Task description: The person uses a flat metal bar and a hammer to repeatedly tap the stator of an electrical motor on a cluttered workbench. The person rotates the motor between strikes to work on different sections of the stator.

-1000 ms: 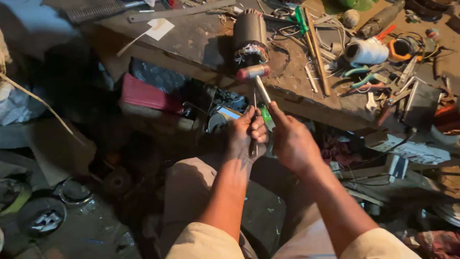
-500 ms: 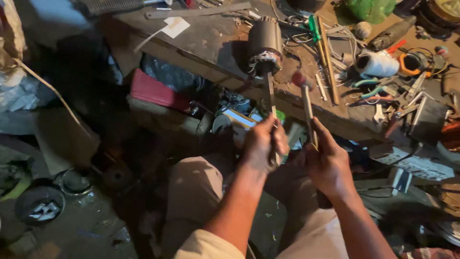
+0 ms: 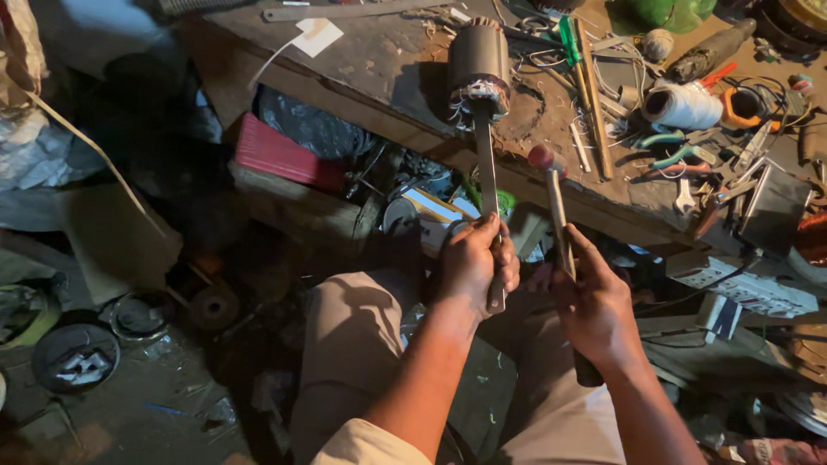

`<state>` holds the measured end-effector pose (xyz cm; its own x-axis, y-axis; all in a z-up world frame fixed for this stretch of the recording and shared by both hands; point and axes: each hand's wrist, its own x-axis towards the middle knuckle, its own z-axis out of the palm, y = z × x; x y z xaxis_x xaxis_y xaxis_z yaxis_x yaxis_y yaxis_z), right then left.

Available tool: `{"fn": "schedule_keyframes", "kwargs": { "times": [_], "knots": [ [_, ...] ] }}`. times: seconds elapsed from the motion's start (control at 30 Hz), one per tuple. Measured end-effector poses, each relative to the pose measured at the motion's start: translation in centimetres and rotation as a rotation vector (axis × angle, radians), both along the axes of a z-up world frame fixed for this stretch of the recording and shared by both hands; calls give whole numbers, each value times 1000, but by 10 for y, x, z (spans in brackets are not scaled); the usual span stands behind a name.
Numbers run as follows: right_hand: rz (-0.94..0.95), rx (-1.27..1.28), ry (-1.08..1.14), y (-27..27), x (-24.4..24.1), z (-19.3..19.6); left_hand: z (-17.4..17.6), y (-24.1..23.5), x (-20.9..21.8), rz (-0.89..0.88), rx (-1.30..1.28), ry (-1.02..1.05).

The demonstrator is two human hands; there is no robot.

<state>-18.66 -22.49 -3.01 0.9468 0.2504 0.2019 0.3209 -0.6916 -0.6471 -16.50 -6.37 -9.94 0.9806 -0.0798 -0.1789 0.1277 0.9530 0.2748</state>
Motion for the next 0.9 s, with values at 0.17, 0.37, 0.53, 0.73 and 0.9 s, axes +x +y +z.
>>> {"fn": "schedule_keyframes", "kwargs": {
  "times": [0.17,0.37,0.53,0.73,0.9],
  "knots": [
    [14,18,-15,5,1,-1,-5,7,-6,-106,-318,-71],
    [99,85,-149,28,-5,17,-22,4,-11,-129,-445,-142],
    [158,-173,-320,55,8,23,-38,6,-12,-163,-476,-182],
    [211,-161,-466,57,11,11,-47,13,4,-122,-328,-156],
    [293,-308,-391,53,19,21,-43,10,22,-117,-376,-218]
  ]
}}
